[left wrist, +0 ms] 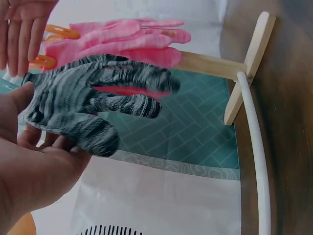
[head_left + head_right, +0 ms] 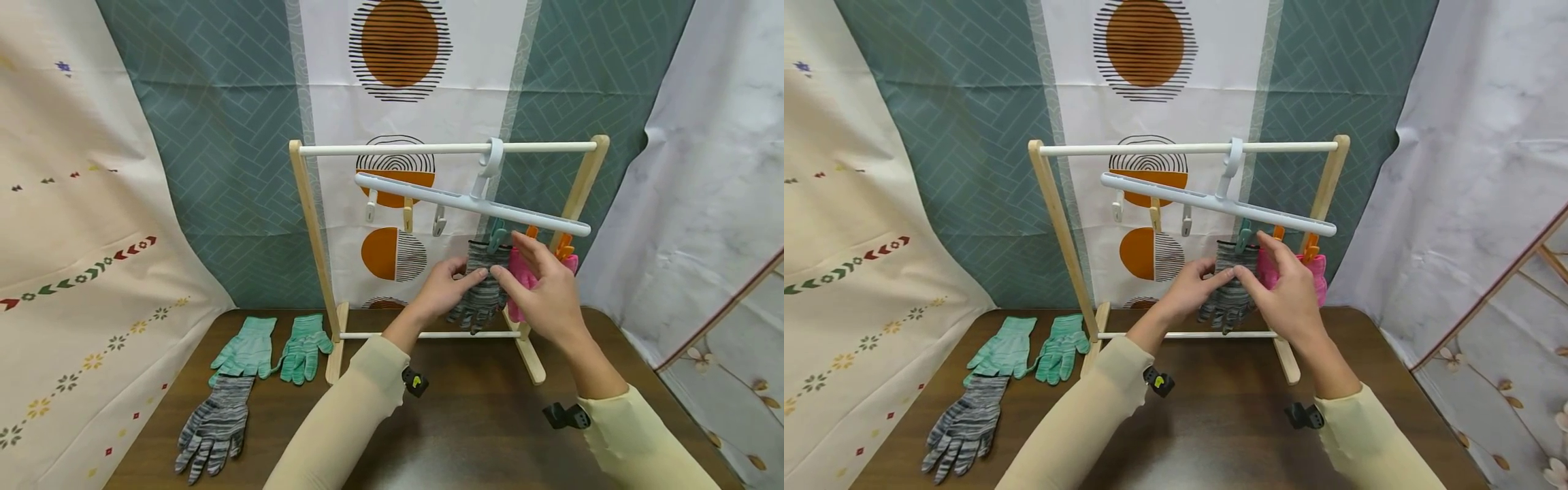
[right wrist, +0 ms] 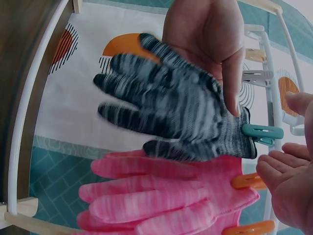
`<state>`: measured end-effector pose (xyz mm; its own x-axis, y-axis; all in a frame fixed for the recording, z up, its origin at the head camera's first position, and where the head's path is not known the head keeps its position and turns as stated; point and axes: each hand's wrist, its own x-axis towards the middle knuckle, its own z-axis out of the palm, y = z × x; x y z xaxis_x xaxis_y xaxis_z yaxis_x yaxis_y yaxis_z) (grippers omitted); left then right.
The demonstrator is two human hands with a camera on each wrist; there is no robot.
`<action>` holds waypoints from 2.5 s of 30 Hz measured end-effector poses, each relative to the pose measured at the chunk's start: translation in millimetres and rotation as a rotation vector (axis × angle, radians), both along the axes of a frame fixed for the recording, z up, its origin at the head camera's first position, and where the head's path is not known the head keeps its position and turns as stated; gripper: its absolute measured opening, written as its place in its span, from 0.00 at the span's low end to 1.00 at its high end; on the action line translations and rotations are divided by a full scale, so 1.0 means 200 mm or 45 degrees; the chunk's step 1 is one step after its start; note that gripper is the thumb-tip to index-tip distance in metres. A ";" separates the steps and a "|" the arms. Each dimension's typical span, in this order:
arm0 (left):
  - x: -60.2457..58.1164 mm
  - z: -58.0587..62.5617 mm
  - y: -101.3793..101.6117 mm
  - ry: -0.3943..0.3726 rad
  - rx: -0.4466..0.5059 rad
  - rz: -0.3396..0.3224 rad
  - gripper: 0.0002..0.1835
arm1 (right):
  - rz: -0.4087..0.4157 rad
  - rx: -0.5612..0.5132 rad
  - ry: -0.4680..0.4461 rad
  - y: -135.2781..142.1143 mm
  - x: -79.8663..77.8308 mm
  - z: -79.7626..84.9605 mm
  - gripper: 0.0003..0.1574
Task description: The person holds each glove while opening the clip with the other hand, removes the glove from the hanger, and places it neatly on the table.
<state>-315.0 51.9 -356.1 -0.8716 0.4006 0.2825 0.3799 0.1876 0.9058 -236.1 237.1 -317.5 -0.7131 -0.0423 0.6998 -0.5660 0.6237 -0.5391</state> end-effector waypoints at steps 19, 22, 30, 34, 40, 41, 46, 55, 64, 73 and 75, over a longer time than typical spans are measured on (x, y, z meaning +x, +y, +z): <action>0.07 0.03 -0.10 -0.080 0.180 -0.167 0.18 | 0.033 -0.106 -0.130 -0.14 -0.04 0.03 0.39; 0.08 0.03 -0.11 -0.075 0.178 -0.166 0.19 | 0.029 -0.152 -0.119 -0.16 -0.05 0.03 0.37; 0.10 0.03 -0.13 -0.096 0.207 -0.177 0.18 | -0.031 -0.260 -0.156 -0.21 -0.08 0.06 0.35; 0.11 0.03 -0.14 -0.111 0.223 -0.175 0.18 | -0.079 -0.277 -0.170 -0.24 -0.08 0.07 0.34; 0.12 0.03 -0.15 -0.105 0.198 -0.159 0.17 | -0.113 -0.318 -0.171 -0.28 -0.09 0.09 0.32; 0.12 0.03 -0.15 -0.097 0.189 -0.156 0.16 | -0.109 -0.331 -0.176 -0.28 -0.09 0.09 0.32; 0.12 0.02 -0.15 -0.069 0.157 -0.141 0.16 | -0.066 -0.429 -0.189 -0.29 -0.10 0.10 0.29; 0.12 0.01 -0.15 -0.062 0.177 -0.145 0.14 | -0.082 -0.484 -0.171 -0.29 -0.12 0.11 0.26; 0.12 0.00 -0.16 -0.085 0.192 -0.130 0.15 | -0.134 -0.465 -0.110 -0.29 -0.13 0.10 0.24; 0.12 -0.01 -0.16 -0.107 0.183 -0.107 0.15 | -0.172 -0.437 -0.082 -0.28 -0.14 0.10 0.23; 0.13 -0.02 -0.16 -0.108 0.178 -0.099 0.15 | -0.180 -0.435 -0.080 -0.28 -0.14 0.10 0.23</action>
<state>-290.0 19.4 -360.5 -0.8625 0.4300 0.2668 0.3092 0.0305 0.9505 -263.4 180.9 -297.9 -0.7370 0.2879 0.6115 -0.4466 0.4716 -0.7604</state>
